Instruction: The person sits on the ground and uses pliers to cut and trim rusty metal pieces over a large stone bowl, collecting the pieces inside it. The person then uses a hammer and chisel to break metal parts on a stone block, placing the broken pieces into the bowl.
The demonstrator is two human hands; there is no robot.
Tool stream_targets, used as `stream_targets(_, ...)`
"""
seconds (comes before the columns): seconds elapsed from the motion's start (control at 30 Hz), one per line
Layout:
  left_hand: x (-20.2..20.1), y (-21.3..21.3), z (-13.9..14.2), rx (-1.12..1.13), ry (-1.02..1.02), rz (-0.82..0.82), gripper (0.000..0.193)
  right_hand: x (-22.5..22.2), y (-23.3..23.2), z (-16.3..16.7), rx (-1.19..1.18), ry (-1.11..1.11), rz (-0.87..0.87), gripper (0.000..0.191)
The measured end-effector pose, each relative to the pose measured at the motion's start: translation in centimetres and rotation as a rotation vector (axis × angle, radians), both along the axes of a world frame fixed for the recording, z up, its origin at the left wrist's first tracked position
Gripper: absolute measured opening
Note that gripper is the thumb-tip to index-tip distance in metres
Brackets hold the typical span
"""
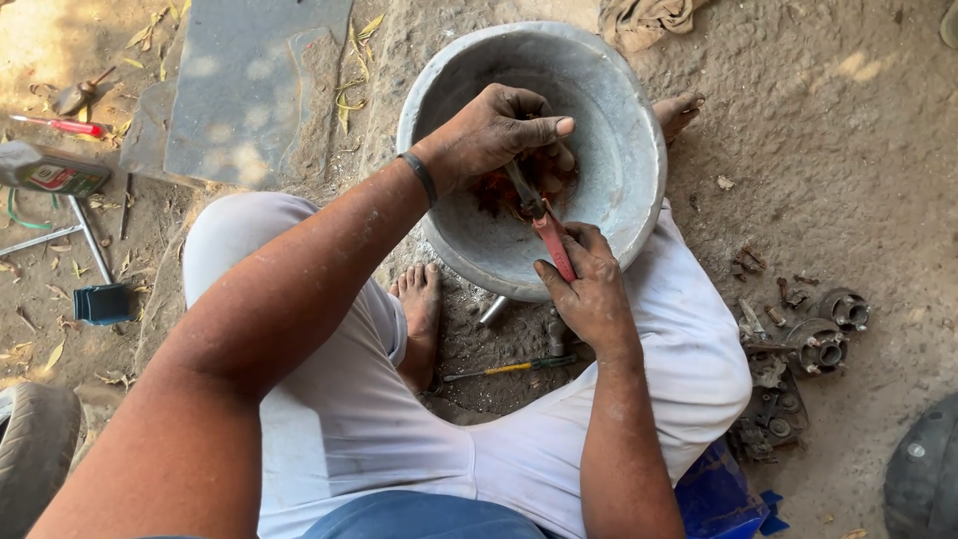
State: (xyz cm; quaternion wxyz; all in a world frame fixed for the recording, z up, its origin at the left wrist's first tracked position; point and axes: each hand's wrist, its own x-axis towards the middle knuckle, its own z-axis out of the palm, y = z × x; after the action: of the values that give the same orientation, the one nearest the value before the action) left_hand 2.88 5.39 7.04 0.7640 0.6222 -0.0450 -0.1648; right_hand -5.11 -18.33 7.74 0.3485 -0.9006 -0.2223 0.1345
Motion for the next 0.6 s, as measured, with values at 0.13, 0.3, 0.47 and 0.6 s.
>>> stream_targets(0.13, -0.4, 0.1, 1.2, -0.053, 0.045, -0.067, 0.040, 0.4, -1.3, -0.7, 0.121, 0.090, 0.065, 0.039)
stream_targets(0.3, -0.8, 0.7, 2.2, -0.155, 0.027, -0.158, 0.041, -0.1, -1.5, -2.0, 0.458, 0.408, 0.092, 0.035)
stream_targets(0.47, -1.0, 1.4, 3.3, -0.423, -0.048, -0.255, 0.038, -1.4, 0.7, -1.8, 0.721, 0.488, 0.283, 0.028)
stream_targets(0.6, -0.9, 1.8, 3.0, -0.589, -0.006, -0.214, 0.038, -2.4, 2.4, -3.0, 1.204, 1.041, 0.246, 0.021)
